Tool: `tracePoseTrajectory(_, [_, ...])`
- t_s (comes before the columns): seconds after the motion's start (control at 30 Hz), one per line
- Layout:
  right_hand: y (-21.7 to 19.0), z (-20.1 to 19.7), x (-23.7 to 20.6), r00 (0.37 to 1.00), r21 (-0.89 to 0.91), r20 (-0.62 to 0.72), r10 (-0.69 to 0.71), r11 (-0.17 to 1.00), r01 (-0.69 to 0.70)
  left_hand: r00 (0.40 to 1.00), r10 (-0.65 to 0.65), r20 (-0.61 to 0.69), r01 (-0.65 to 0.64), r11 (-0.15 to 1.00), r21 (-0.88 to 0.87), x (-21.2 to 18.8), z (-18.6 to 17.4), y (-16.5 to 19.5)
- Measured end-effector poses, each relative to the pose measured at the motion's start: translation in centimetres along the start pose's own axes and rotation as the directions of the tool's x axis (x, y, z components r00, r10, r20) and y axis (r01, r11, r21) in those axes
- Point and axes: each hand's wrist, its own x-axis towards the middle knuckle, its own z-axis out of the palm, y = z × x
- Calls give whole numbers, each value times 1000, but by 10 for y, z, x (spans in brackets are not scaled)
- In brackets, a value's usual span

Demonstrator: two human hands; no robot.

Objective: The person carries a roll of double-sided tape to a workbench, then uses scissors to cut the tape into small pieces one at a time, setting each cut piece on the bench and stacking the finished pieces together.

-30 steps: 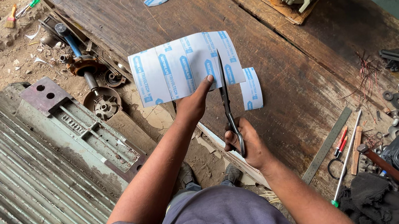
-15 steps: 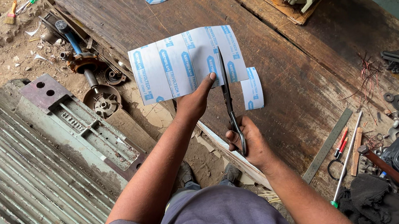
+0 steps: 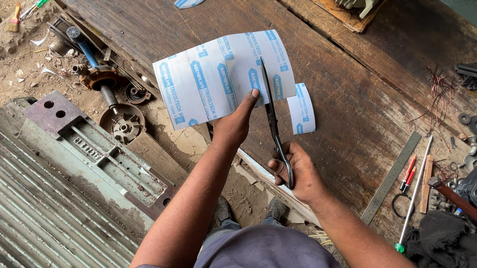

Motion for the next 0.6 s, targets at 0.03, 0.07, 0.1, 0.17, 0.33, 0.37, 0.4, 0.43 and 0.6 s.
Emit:
tracePoseTrajectory(0.03, [0,1,1,1000,-2,-6,-10,1000,10,1000,5,1,-5,1000,-10,1,1,0])
tracePoseTrajectory(0.07, [0,1,1,1000,5,-7,0,1000,0,1000,10,3,-9,1000,-20,1,1,0])
tracePoseTrajectory(0.1, [1,1,2,1000,12,-8,11,1000,-11,1000,7,-3,-7,1000,-12,0,2,0])
tracePoseTrajectory(0.17, [1,2,2,1000,27,-8,11,1000,-10,1000,3,-14,-2,1000,5,-1,2,0])
tracePoseTrajectory(0.33, [-1,1,0,1000,1,-31,6,1000,-6,999,-30,-31,32,999,39,-3,4,3])
tracePoseTrajectory(0.37, [-1,1,0,999,0,-32,6,1000,-6,999,-17,-34,18,999,35,-3,5,3])
tracePoseTrajectory(0.4, [0,1,1,999,1,-33,6,1000,-6,999,-2,-34,2,1000,23,-3,5,3])
tracePoseTrajectory(0.43, [0,1,1,999,1,-36,5,1000,-5,999,13,-32,-13,1000,11,-2,5,3])
tracePoseTrajectory(0.6, [6,-5,5,999,39,-43,-6,999,7,985,157,-68,-165,976,-141,-1,-3,-1])
